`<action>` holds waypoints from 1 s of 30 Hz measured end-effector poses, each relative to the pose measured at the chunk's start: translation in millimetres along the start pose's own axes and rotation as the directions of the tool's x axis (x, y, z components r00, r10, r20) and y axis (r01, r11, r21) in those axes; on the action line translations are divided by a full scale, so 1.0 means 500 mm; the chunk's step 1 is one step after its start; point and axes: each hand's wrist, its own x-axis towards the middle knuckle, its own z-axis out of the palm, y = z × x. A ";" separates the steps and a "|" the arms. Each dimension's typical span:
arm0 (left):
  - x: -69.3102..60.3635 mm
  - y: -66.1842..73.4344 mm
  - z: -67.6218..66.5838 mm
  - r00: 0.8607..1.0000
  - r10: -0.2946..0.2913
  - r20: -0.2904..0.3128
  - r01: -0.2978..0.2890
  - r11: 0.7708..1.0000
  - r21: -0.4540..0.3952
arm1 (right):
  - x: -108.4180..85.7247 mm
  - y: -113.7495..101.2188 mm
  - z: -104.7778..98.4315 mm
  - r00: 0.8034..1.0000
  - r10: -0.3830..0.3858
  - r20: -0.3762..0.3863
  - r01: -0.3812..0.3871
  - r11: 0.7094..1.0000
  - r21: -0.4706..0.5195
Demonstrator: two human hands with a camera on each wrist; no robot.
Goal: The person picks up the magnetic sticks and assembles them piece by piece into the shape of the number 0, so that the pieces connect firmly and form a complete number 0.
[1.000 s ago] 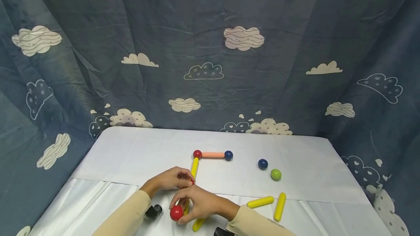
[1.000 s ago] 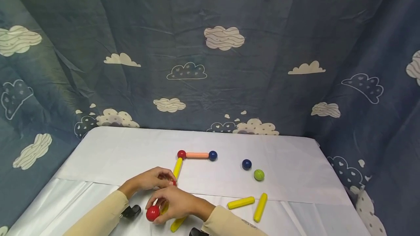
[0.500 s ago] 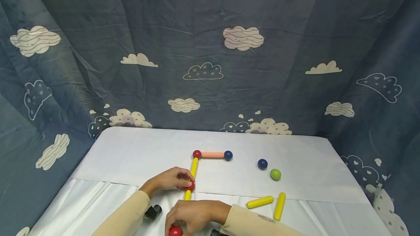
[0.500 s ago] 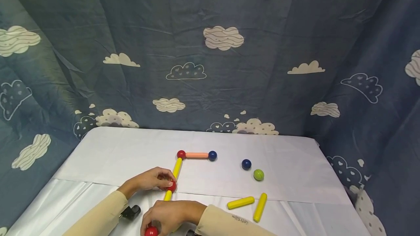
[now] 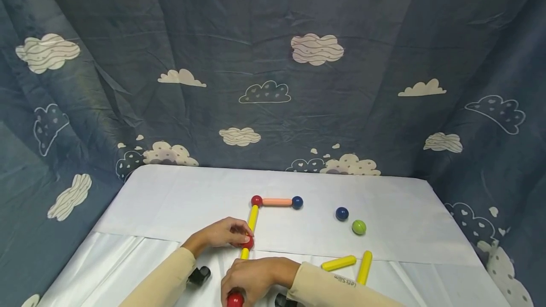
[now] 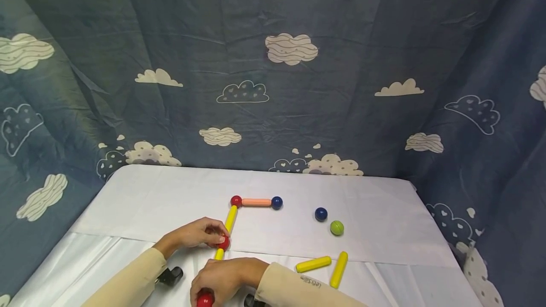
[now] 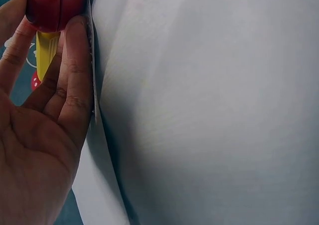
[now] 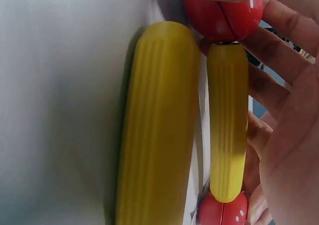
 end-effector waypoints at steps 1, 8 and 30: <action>-0.001 -0.001 0.001 1.000 -0.001 -0.003 0.001 1.000 0.003 | 0.002 0.001 0.002 1.000 0.000 0.002 0.000 1.000 0.020; 0.002 -0.001 0.003 1.000 -0.016 -0.017 0.017 1.000 0.014 | 0.001 0.002 0.005 1.000 -0.004 0.025 0.003 0.998 0.056; -0.003 0.003 0.001 1.000 0.002 -0.002 -0.002 1.000 0.021 | -0.088 0.003 -0.006 0.953 0.184 -0.239 -0.113 0.952 0.283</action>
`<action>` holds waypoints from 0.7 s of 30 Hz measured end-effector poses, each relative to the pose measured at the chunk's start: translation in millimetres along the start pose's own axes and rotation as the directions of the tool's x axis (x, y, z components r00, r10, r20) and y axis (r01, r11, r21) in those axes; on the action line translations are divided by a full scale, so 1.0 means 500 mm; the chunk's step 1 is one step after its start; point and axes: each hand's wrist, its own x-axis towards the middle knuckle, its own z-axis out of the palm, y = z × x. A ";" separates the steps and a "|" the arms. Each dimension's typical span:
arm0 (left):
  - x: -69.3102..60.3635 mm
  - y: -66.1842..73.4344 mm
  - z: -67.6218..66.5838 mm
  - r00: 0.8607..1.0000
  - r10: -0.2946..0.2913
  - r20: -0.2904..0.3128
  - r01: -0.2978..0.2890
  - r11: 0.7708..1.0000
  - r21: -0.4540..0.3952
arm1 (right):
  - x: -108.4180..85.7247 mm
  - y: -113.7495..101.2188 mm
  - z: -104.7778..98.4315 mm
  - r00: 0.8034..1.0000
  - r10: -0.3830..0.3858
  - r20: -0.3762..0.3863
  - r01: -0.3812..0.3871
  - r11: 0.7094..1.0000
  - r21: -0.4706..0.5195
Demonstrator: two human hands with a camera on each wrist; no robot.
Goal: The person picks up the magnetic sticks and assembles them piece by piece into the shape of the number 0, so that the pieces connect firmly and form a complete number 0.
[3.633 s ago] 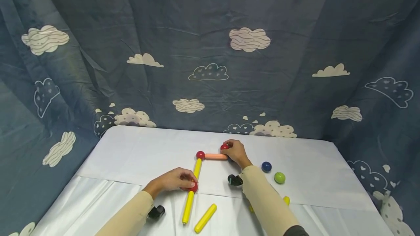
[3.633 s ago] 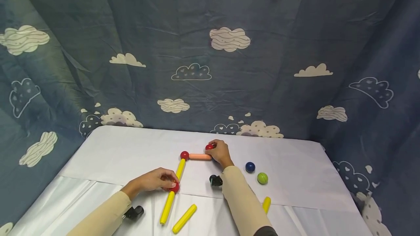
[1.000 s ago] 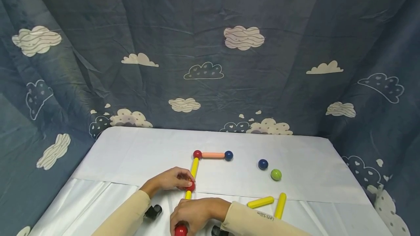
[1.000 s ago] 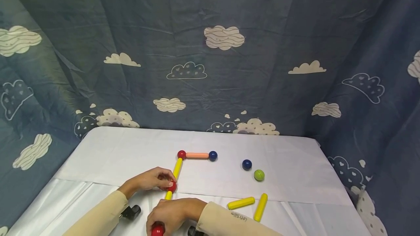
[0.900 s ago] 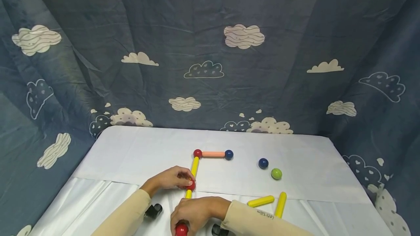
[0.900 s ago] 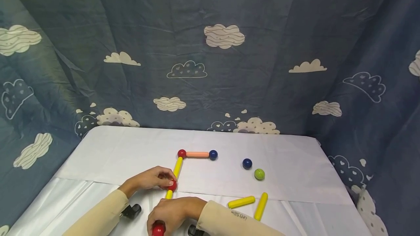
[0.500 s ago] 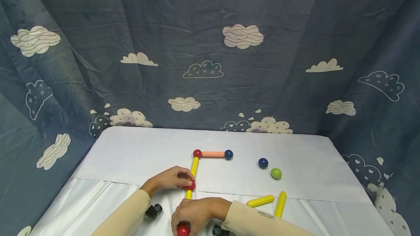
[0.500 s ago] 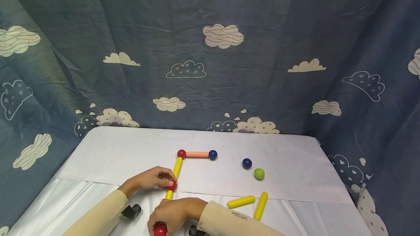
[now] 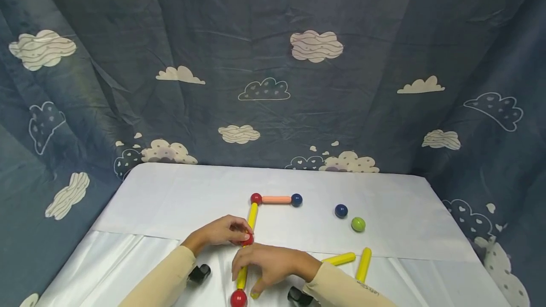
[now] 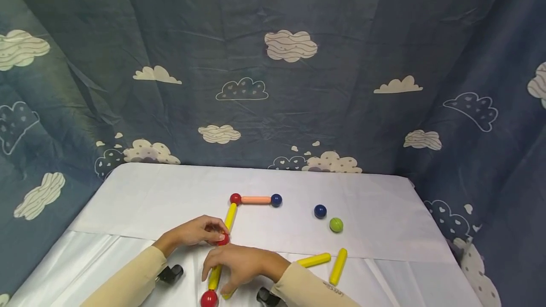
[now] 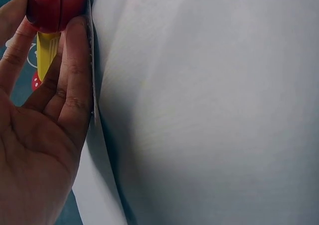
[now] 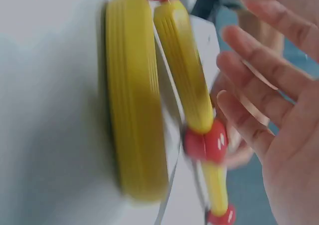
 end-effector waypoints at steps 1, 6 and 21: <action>0.000 0.002 -0.001 1.000 -0.003 -0.001 0.003 1.000 0.004 | -0.010 0.005 -0.003 0.999 0.026 -0.034 -0.025 0.999 0.034; -0.002 0.004 -0.001 1.000 -0.013 -0.012 0.013 1.000 0.017 | -0.056 0.024 -0.002 0.969 0.210 -0.133 -0.182 0.964 0.195; -0.002 0.002 0.003 1.000 -0.025 -0.017 0.025 1.000 0.005 | -0.063 0.024 0.044 0.948 0.310 -0.076 -0.306 0.950 0.062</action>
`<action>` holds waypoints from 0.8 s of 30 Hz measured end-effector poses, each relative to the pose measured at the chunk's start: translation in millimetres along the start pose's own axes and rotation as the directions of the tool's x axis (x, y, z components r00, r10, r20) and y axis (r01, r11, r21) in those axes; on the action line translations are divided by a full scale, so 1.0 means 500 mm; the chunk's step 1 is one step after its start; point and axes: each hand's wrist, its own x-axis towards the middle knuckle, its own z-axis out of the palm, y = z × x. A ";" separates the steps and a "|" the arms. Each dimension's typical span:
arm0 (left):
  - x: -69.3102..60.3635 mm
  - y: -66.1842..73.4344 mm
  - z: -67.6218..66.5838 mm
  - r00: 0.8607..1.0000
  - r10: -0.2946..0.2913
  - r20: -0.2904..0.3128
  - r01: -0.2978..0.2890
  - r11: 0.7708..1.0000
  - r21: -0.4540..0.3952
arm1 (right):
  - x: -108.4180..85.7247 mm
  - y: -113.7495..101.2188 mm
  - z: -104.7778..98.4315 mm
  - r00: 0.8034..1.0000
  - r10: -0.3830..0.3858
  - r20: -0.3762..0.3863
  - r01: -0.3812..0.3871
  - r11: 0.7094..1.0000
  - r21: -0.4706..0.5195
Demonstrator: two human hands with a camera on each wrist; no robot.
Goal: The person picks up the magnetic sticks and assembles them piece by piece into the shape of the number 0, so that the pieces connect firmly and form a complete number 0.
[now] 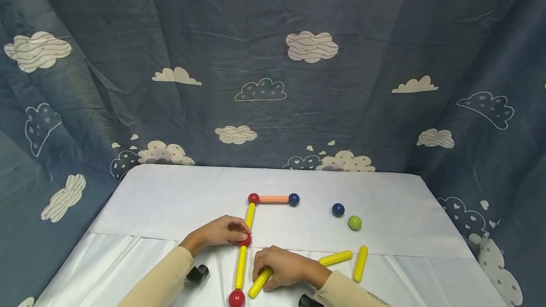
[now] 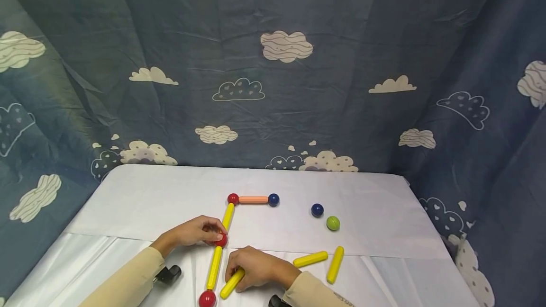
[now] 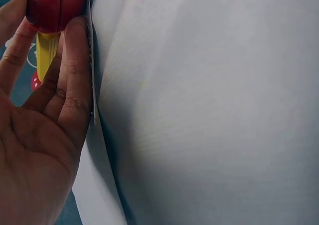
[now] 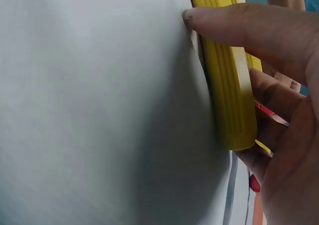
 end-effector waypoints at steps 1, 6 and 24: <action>0.000 0.000 0.000 1.000 -0.003 -0.002 0.003 1.000 0.002 | 0.000 -0.001 0.000 1.000 -0.001 0.000 0.001 1.000 0.000; 0.002 0.000 0.000 1.000 -0.010 -0.009 0.010 1.000 0.006 | -0.007 -0.007 -0.002 1.000 0.010 -0.012 -0.010 1.000 -0.026; 0.004 -0.005 0.001 1.000 -0.002 -0.001 0.002 1.000 0.007 | -0.039 -0.045 0.014 0.998 0.040 0.045 -0.037 0.997 -0.067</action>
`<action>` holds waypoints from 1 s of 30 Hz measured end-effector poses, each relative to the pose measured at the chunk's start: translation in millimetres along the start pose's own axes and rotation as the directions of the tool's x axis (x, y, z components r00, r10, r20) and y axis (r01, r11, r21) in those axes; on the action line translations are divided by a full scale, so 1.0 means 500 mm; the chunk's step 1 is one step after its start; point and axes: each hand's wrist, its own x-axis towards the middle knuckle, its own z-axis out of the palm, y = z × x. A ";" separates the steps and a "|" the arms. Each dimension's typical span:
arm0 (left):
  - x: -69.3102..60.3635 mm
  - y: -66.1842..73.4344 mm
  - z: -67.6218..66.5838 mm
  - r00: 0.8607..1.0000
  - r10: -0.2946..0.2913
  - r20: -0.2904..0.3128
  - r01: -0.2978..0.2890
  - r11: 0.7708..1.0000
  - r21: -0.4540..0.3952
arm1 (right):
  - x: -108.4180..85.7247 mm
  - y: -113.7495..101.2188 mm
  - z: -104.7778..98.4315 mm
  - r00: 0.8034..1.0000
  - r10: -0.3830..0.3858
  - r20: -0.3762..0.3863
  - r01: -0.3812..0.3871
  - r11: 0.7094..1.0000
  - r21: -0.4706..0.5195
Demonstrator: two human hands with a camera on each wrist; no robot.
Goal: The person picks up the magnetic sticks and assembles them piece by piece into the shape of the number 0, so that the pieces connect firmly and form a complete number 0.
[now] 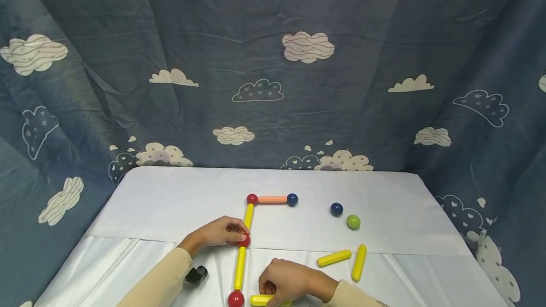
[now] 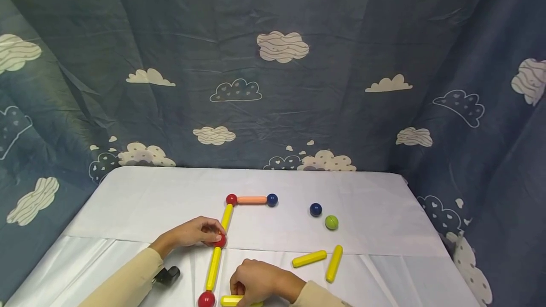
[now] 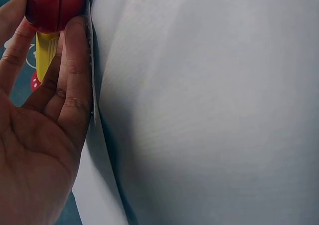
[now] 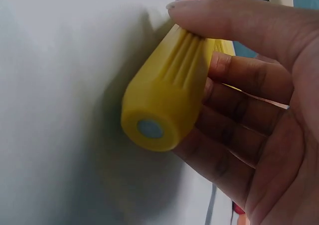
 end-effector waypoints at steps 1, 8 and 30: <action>0.000 -0.001 0.000 1.000 0.002 0.002 -0.002 1.000 -0.004 | 0.002 -0.002 0.001 1.000 -0.008 0.002 0.008 1.000 -0.007; 0.000 -0.004 -0.002 1.000 0.020 0.011 -0.019 0.999 -0.028 | 0.012 -0.009 0.007 0.999 -0.052 -0.013 0.052 0.998 -0.038; 0.000 -0.001 0.001 1.000 -0.010 -0.003 0.010 0.999 -0.037 | 0.011 0.000 0.006 1.000 -0.026 0.000 0.026 1.000 0.001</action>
